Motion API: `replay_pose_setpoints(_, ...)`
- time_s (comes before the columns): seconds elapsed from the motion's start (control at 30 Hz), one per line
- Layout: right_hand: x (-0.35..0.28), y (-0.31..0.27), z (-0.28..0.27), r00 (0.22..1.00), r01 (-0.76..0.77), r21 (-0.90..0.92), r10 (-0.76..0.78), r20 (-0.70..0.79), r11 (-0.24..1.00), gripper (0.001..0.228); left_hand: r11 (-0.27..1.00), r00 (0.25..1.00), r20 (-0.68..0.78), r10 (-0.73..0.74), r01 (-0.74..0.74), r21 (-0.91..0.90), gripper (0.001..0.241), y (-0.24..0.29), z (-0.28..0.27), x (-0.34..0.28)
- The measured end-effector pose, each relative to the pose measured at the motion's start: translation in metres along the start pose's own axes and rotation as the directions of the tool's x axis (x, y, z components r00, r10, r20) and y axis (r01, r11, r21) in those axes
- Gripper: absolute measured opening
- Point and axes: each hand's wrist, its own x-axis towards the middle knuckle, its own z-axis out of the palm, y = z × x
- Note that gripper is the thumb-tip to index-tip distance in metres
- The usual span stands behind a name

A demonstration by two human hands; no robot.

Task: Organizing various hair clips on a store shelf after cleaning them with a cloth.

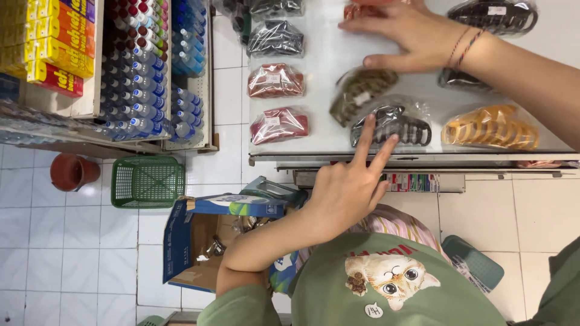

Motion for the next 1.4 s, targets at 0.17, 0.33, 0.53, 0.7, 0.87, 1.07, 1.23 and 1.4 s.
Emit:
replay_pose_setpoints(0.17,0.006,-0.027,0.005,0.988,0.138,-0.079,-0.131,0.082,0.987,0.078,0.999,1.000,-0.009,-0.024,0.024,0.033,0.071,-0.001,0.002,-0.007)
replay_pose_setpoints(0.33,0.009,-0.018,0.011,0.976,0.082,-0.054,-0.070,0.204,0.995,0.063,0.997,0.998,-0.048,-0.044,0.046,0.060,0.070,0.000,0.002,-0.007)
replay_pose_setpoints(0.53,-0.020,0.012,0.007,0.960,-0.127,-0.190,0.169,0.222,0.974,0.058,0.994,0.995,-0.052,-0.081,0.084,0.063,0.072,0.000,-0.002,-0.010)
replay_pose_setpoints(0.7,-0.016,-0.017,-0.013,0.983,-0.153,-0.057,0.158,0.090,0.987,0.089,0.996,0.996,-0.058,-0.071,0.074,0.056,0.070,0.002,-0.001,-0.006)
replay_pose_setpoints(0.87,-0.016,-0.009,0.008,0.992,-0.024,-0.198,0.047,0.117,0.980,0.104,0.997,0.997,-0.063,-0.045,0.049,0.063,0.067,0.006,-0.007,0.003)
replay_pose_setpoints(1.07,-0.025,0.003,0.009,0.981,0.010,-0.154,0.020,0.193,0.988,0.107,0.997,0.998,-0.033,-0.053,0.055,0.059,0.069,0.012,-0.008,0.013)
replay_pose_setpoints(1.23,-0.023,-0.011,0.001,0.983,0.049,-0.186,-0.015,0.184,0.981,0.108,0.997,0.999,-0.030,-0.045,0.047,0.055,0.070,0.014,-0.008,0.019)
replay_pose_setpoints(1.4,-0.027,-0.008,0.001,0.972,0.048,-0.251,0.012,0.233,0.967,0.107,0.996,0.999,-0.007,-0.045,0.046,0.075,0.074,0.017,-0.003,0.029)
